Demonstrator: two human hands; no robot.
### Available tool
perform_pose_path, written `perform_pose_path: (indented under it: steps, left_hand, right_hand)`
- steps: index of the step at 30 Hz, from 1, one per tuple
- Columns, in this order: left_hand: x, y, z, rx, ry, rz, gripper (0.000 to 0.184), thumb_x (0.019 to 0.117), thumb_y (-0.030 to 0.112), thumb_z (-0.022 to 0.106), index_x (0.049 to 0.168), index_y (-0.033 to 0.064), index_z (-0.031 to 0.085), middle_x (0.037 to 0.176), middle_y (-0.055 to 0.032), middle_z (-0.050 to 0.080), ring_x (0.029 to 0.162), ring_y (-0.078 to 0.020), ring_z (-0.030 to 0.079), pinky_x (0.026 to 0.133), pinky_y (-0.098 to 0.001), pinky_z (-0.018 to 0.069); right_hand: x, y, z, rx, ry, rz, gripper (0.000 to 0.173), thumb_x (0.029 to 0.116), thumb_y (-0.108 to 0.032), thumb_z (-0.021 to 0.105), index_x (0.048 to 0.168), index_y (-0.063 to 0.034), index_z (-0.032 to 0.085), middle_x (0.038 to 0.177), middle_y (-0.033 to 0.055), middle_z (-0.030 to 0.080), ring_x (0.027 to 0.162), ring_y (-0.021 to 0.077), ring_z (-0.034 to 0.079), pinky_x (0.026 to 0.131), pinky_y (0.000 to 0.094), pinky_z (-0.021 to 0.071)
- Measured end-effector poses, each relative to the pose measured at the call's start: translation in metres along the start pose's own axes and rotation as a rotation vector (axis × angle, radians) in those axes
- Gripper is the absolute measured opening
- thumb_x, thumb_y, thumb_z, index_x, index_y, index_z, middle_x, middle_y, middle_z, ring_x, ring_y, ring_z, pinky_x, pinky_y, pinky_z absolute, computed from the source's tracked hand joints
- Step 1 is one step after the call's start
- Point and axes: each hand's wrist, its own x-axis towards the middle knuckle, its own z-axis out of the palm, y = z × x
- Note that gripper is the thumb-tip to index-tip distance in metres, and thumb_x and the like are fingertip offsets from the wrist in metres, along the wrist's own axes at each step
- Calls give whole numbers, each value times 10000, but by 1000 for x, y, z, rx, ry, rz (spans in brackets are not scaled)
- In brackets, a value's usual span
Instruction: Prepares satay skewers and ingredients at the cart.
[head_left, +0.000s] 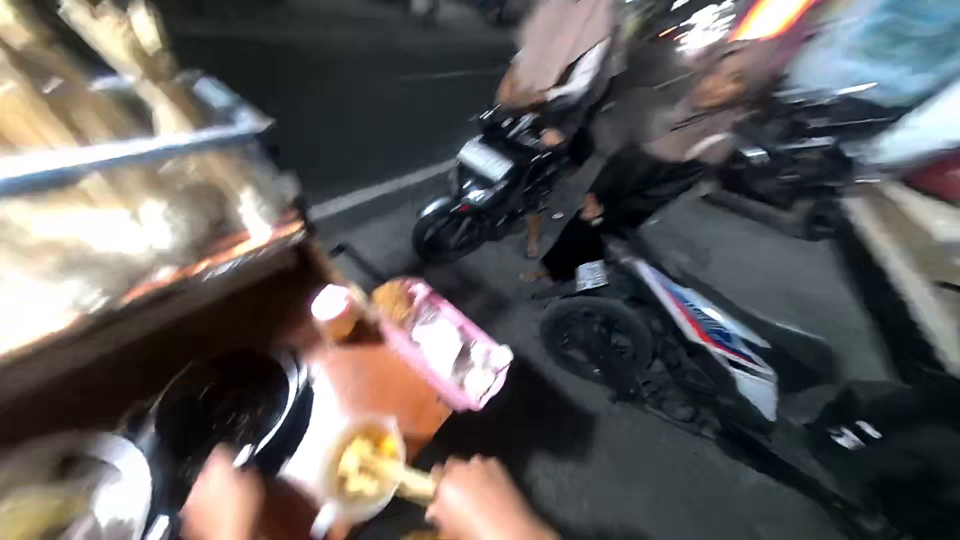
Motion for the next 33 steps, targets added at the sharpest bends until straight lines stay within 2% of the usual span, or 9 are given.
perform_pose_path:
  steps: [2, 6, 9, 11, 16, 21, 25, 28, 33]
  left_hand:
    - [-11, 14, -8, 18, -55, -78, 419, 961, 108, 600, 1362, -10, 573, 1199, -333, 653, 1086, -534, 650, 861, -721, 505]
    - [-1, 4, 3, -49, -137, -258, 515, 964, 92, 611, 1457, 14, 483, 1179, -304, 656, 1086, -499, 653, 888, -662, 524]
    - [-2, -2, 12, -16, -114, -259, 510, 941, 16, 610, 1432, -9, 476, 1078, -317, 675, 1008, -521, 673, 790, -666, 541]
    - [0, -3, 13, 35, -118, -284, 517, 923, -22, 610, 1421, -31, 473, 1051, -318, 674, 990, -522, 677, 756, -652, 550]
    - [0, 0, 13, 112, -134, -313, 476, 934, -19, 599, 1395, -51, 484, 1026, -293, 685, 972, -491, 693, 747, -613, 561]
    - [0, 4, 6, -87, -186, -356, 540, 916, 3, 634, 1413, -74, 437, 1085, -324, 669, 1019, -512, 677, 808, -650, 549]
    - [-3, 3, 16, -258, -120, -324, 543, 900, 59, 692, 1369, -31, 432, 976, -268, 683, 921, -468, 701, 754, -627, 568]
    - [1, 6, 19, -344, -174, -351, 473, 964, 122, 616, 1377, -25, 441, 1007, -251, 691, 961, -438, 701, 801, -615, 564]
    - [9, 12, 16, -438, -286, -349, 467, 1054, 189, 490, 1466, -8, 390, 1191, -260, 668, 1143, -404, 667, 961, -578, 532]
  right_hand:
    - [-1, -5, -4, -50, -62, 62, 391, 1035, -347, 596, 1231, -20, 680, 1189, 238, 694, 1090, 436, 679, 893, 633, 540]
    - [9, -3, 8, -186, 22, -23, 378, 1029, -378, 614, 1212, -58, 700, 1108, 194, 725, 987, 407, 712, 808, 615, 560]
    - [8, 4, 12, -223, 102, -86, 342, 1015, -361, 643, 1174, -69, 721, 1012, 170, 740, 896, 387, 727, 742, 594, 569]
    - [9, 4, 13, -240, 103, -94, 331, 1016, -356, 645, 1183, -81, 721, 1006, 155, 742, 884, 368, 730, 734, 578, 574]
    - [11, 0, 10, -271, 91, -90, 332, 1018, -356, 642, 1187, -81, 718, 1005, 151, 742, 879, 361, 729, 725, 565, 575]
    - [11, -1, 9, -285, 77, -74, 335, 1019, -371, 640, 1170, -82, 715, 996, 144, 740, 899, 353, 728, 742, 561, 569]
    - [10, -3, 6, -258, 56, -68, 355, 1019, -368, 638, 1190, -66, 716, 1023, 175, 741, 925, 391, 723, 770, 607, 560]
    - [8, -4, 5, -236, 37, -98, 361, 1027, -346, 624, 1190, -35, 710, 1036, 210, 733, 950, 428, 711, 787, 632, 542]
    - [9, -6, 2, -260, 8, -103, 399, 1041, -368, 589, 1229, -35, 701, 1069, 219, 736, 1000, 439, 706, 832, 639, 533]
